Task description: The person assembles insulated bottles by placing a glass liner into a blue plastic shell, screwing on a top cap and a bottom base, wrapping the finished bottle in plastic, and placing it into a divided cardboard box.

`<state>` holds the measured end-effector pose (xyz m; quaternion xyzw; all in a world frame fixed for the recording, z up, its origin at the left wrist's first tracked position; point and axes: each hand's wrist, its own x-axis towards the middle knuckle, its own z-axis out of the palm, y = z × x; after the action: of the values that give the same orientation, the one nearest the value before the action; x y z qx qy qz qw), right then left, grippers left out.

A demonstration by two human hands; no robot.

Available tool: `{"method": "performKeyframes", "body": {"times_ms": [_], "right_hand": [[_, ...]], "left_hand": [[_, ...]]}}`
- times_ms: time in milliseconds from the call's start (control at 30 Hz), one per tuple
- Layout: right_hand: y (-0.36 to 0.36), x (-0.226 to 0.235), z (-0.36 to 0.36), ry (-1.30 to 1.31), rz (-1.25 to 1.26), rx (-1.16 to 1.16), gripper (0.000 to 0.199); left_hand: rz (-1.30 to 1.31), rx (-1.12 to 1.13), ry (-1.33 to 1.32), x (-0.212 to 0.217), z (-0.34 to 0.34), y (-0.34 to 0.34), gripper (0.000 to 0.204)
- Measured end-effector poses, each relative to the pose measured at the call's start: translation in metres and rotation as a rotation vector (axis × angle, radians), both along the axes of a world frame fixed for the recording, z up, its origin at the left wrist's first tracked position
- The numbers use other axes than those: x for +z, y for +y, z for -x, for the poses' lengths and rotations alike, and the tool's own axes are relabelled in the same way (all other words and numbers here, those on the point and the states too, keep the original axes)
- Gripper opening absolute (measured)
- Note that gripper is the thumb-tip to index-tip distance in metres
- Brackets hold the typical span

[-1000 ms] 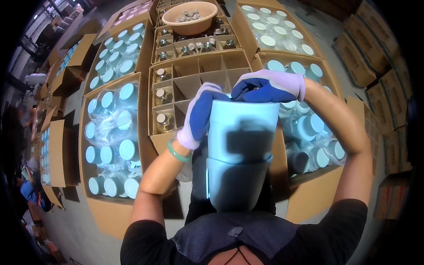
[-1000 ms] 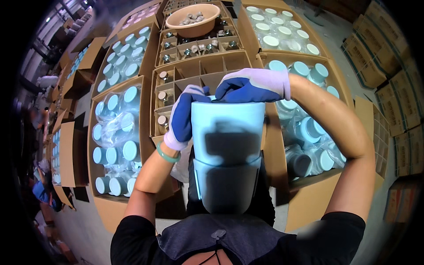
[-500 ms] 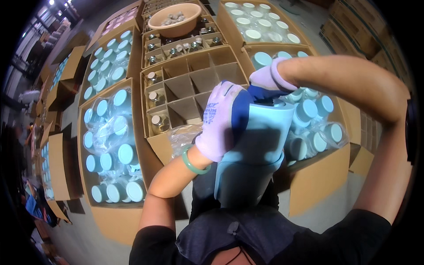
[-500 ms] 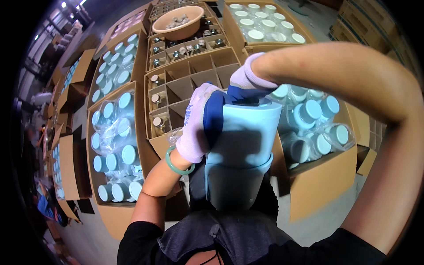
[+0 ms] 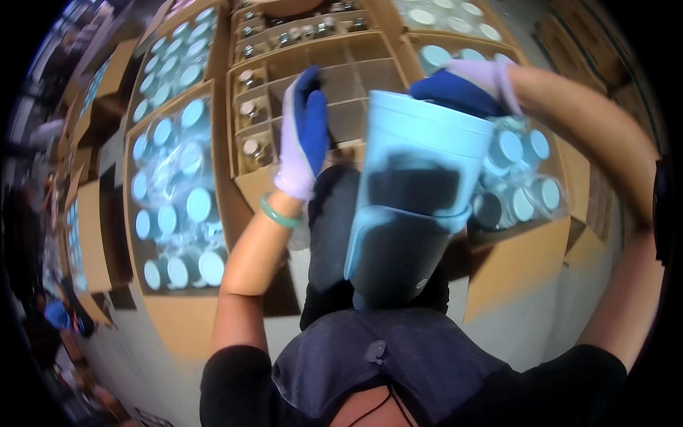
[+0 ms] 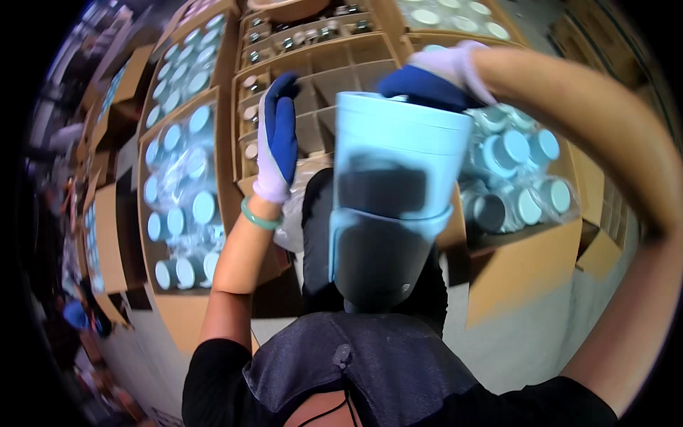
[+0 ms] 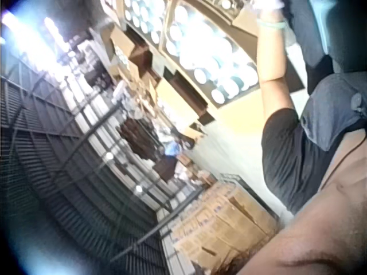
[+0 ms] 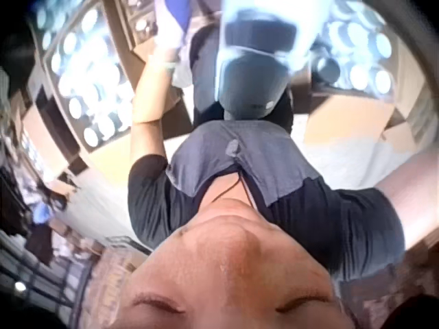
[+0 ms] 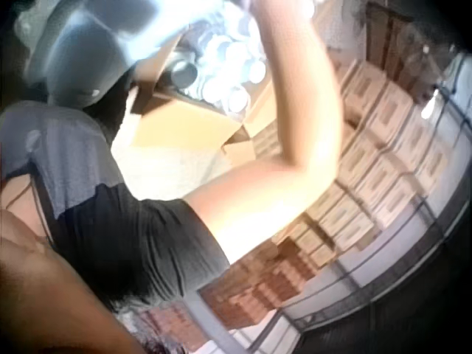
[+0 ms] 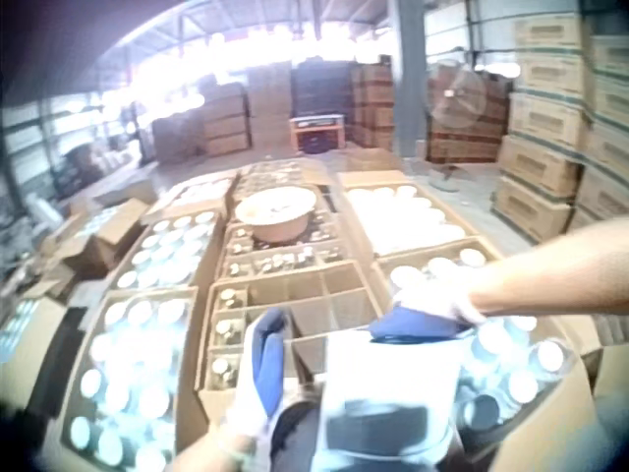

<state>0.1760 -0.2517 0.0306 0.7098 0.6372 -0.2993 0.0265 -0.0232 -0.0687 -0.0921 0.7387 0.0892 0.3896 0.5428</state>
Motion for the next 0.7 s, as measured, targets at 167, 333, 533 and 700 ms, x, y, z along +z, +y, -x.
{"method": "performKeyframes", "body": {"times_ms": [167, 333, 533, 700], "right_hand": [[-0.028, 0.009, -0.022, 0.344, 0.042, -0.578, 0.023], [0.021, 0.027, -0.030, 0.307, 0.036, -0.699, 0.040], [0.077, -0.030, -0.077, 0.457, -0.203, -0.424, 0.068], [0.122, -0.089, -0.078, 0.723, -0.504, -0.096, 0.069]], "left_hand": [[-0.196, 0.251, 1.175, -0.174, 0.076, 0.070, 0.117], [-0.010, -0.028, 0.832, -0.207, 0.086, 0.106, 0.029], [-0.217, -0.299, 0.301, -0.015, -0.056, 0.113, 0.025], [-0.058, -0.722, 0.311, 0.083, -0.089, 0.105, 0.046]]}}
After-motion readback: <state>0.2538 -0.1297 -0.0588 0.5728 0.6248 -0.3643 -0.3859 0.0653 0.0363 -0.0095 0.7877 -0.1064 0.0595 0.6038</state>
